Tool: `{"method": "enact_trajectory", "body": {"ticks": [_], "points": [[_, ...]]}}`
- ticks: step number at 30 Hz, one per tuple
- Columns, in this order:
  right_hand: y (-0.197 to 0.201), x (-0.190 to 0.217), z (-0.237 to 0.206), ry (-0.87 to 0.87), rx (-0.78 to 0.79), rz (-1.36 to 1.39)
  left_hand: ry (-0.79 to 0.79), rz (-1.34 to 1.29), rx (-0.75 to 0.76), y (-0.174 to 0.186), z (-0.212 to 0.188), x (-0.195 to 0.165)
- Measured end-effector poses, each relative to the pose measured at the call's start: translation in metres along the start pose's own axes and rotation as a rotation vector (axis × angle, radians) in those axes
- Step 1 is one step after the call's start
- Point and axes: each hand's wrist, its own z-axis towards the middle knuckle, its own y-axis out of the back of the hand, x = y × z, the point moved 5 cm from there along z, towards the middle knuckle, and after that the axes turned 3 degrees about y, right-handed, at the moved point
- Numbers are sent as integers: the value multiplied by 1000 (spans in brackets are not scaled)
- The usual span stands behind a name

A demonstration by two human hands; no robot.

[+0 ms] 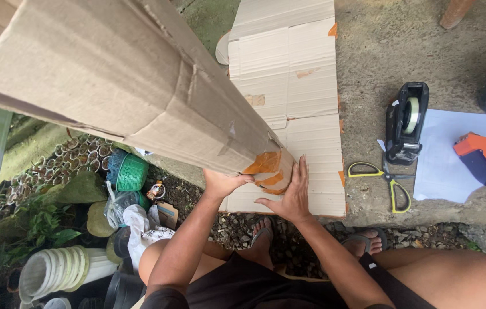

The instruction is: The person cuts a flat cardboard sheet into strips using scissors, rolls them into cylindrical tubes, and secures the seams with orange tape. The person then inserts a rolled white paper into the cardboard tube and tapes the bottom closed.

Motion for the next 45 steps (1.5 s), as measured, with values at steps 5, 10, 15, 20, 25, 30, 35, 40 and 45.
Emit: {"method": "enact_trajectory", "body": {"ticks": [5, 10, 15, 20, 25, 30, 35, 40, 45], "points": [[2, 25, 23, 176, -202, 93, 20, -13, 2, -4, 3, -19], [-12, 34, 26, 264, -134, -21, -48, -45, -58, -6, 6, -25], [8, 25, -15, 9, 166, 5, -71, 10, -190, -5, 6, -35], [23, 18, -7, -180, 264, 96, -25, -290, -50, -8, -7, -60], [13, 13, 26, -337, 348, 140, -168, -315, -30, 18, 29, -92], [9, 29, 43, -357, 304, 164, -185, -137, -14, 28, 58, -113], [5, 33, 49, -406, 324, 173, -266, -103, -43, 28, 74, -136], [2, 24, 35, -405, 250, 226, -195, -297, -36, 20, 107, -144], [34, 8, 5, -389, 137, 314, -225, -473, 195, -23, 87, -147]]}}
